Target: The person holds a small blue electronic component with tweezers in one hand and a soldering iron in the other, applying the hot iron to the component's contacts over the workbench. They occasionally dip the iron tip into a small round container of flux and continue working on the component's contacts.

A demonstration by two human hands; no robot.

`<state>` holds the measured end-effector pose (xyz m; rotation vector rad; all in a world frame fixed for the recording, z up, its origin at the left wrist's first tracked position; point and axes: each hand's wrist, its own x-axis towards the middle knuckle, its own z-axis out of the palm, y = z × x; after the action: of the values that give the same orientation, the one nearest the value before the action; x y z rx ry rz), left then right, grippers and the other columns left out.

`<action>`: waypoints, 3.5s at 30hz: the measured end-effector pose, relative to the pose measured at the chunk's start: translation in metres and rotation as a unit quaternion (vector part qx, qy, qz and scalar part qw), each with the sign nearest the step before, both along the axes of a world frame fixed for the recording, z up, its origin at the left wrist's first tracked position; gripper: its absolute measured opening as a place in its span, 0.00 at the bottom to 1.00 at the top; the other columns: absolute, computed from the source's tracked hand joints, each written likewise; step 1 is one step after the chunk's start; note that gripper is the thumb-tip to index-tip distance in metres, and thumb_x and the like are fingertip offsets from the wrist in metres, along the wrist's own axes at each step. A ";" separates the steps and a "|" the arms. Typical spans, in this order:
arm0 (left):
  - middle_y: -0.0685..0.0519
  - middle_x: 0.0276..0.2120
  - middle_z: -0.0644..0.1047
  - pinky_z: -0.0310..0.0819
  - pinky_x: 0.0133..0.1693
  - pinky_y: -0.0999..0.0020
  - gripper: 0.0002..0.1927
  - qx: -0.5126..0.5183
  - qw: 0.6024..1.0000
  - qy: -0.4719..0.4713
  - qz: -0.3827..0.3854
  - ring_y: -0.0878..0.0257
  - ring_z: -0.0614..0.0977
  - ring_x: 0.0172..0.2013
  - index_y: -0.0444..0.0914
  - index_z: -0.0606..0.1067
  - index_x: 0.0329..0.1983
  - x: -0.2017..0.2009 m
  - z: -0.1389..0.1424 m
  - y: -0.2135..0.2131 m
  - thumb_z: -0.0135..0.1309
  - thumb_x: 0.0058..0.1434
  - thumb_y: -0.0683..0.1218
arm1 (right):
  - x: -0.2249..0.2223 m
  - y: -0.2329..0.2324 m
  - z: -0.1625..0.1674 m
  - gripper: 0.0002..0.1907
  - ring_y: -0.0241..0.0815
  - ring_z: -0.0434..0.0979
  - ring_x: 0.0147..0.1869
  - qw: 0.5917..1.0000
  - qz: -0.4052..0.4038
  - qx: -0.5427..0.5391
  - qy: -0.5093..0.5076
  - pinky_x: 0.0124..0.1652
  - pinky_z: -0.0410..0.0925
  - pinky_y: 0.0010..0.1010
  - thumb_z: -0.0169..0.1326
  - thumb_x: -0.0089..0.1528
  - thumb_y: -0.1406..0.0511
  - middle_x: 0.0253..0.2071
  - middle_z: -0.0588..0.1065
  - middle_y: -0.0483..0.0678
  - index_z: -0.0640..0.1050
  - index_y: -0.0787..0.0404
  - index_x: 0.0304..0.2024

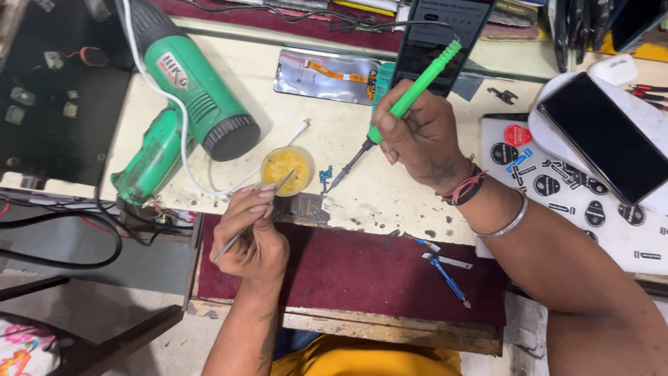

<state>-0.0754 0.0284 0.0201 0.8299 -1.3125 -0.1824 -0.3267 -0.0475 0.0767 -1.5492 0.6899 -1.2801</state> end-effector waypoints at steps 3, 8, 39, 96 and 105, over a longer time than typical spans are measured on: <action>0.43 0.39 0.82 0.79 0.57 0.57 0.07 -0.002 1.000 -0.014 0.003 0.53 0.86 0.45 0.34 0.69 0.43 0.000 0.001 0.004 0.56 0.72 0.38 | -0.001 0.001 0.000 0.16 0.29 0.68 0.25 1.000 -0.004 -0.002 0.003 0.26 0.65 0.21 0.52 0.75 0.56 0.29 0.70 0.45 0.71 0.64 0.43; 0.42 0.39 0.82 0.80 0.55 0.58 0.08 -0.020 0.999 -0.039 -0.001 0.52 0.87 0.46 0.34 0.69 0.43 0.001 0.005 0.006 0.57 0.70 0.39 | -0.002 0.001 0.003 0.16 0.29 0.68 0.25 1.000 0.000 -0.004 0.001 0.26 0.65 0.21 0.52 0.75 0.56 0.28 0.70 0.44 0.71 0.64 0.44; 0.55 0.51 0.81 0.77 0.44 0.68 0.08 -0.075 0.844 -0.523 -0.097 0.65 0.80 0.45 0.38 0.84 0.45 0.031 0.001 0.053 0.64 0.64 0.44 | 0.001 0.001 0.007 0.20 0.30 0.69 0.21 0.999 -0.008 -0.053 0.002 0.22 0.63 0.19 0.55 0.75 0.53 0.24 0.69 0.45 0.71 0.65 0.46; 0.54 0.39 0.84 0.82 0.39 0.68 0.14 0.193 0.659 -0.716 -0.129 0.61 0.86 0.43 0.44 0.83 0.38 -0.300 0.086 -0.131 0.71 0.47 0.42 | 0.028 -0.005 0.003 0.17 0.27 0.77 0.28 0.999 0.014 0.028 -0.006 0.26 0.72 0.19 0.52 0.72 0.53 0.30 0.74 0.40 0.73 0.60 0.45; 0.52 0.37 0.83 0.83 0.38 0.67 0.12 0.202 0.719 -0.653 -0.122 0.59 0.86 0.40 0.44 0.83 0.35 -0.302 0.080 -0.132 0.67 0.46 0.41 | 0.029 -0.007 0.001 0.17 0.27 0.77 0.28 1.000 0.011 0.018 -0.014 0.26 0.72 0.19 0.53 0.72 0.53 0.31 0.73 0.41 0.73 0.60 0.45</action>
<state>-0.3772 -0.1037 0.1004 1.2083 -2.8158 -0.0641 -0.2973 -0.0550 0.0773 -1.5033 0.6729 -1.2659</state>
